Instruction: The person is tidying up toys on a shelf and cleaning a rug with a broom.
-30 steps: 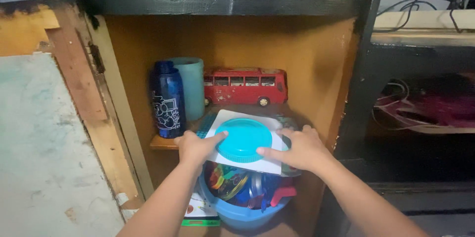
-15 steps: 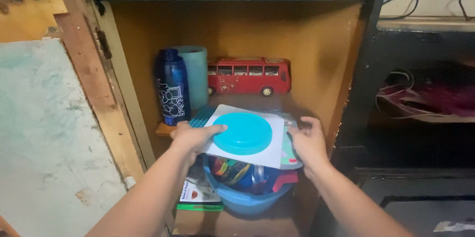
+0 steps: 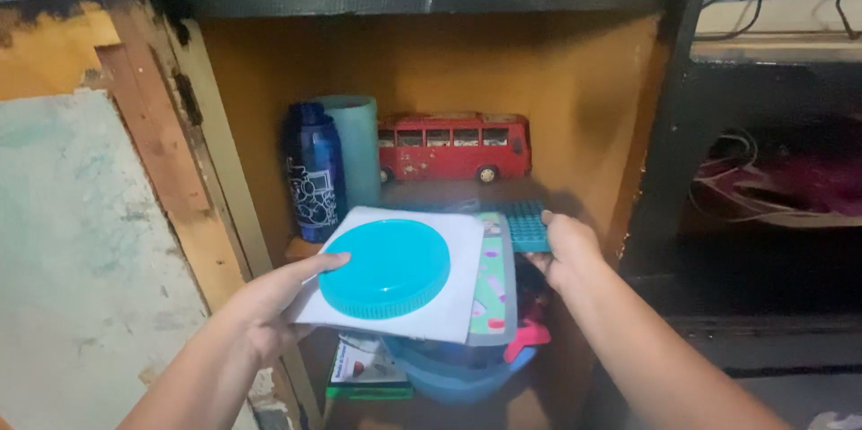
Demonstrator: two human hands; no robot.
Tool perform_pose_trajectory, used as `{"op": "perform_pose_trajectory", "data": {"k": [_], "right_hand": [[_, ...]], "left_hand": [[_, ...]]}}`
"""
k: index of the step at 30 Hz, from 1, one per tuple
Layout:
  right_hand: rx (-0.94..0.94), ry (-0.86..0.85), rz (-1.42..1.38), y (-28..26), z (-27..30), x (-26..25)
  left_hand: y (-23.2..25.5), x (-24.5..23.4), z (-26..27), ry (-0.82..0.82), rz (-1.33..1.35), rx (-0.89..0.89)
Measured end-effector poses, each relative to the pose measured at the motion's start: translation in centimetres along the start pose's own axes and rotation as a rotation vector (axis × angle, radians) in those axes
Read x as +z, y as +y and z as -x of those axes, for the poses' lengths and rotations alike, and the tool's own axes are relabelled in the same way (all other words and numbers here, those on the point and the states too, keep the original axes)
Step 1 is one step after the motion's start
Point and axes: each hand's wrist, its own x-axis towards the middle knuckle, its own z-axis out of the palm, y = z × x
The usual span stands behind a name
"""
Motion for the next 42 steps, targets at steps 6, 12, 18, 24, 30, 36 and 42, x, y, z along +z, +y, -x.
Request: {"op": "perform_pose_trajectory", "data": {"k": [6, 12, 18, 24, 30, 36, 42], "right_hand": [[-0.160, 0.063, 0.253, -1.2, 1.6, 2.3], [-0.808, -0.104, 1.418, -1.2, 7.8, 3.2], [-0.967, -0.029, 1.473, 0.1, 5.2, 1.3], [-0.851, 0.001, 1.248, 0.3, 13.5, 6.0], [0.171, -0.345, 0.379, 2.9, 13.8, 5.0], [0.047, -0.400, 0.235, -1.2, 13.8, 4.0], [-0.265, -0.289, 0.185, -6.2, 16.2, 3.7]], "left_hand": [[-1.0, -1.6, 0.5, -0.083, -0.051, 0.101], [-1.5, -2.2, 0.9, -0.164, -0.041, 0.182], [-1.3, -1.6, 2.6, -0.185, -0.014, 0.230], [-1.2, -1.8, 2.7, -0.202, 0.013, 0.270], [-1.1, 0.0, 4.1, -0.325, 0.170, 0.373], [-2.3, -1.7, 1.2, -0.275, 0.057, 0.283], [-2.9, -4.1, 2.3, -0.192, -0.067, 0.287]]}}
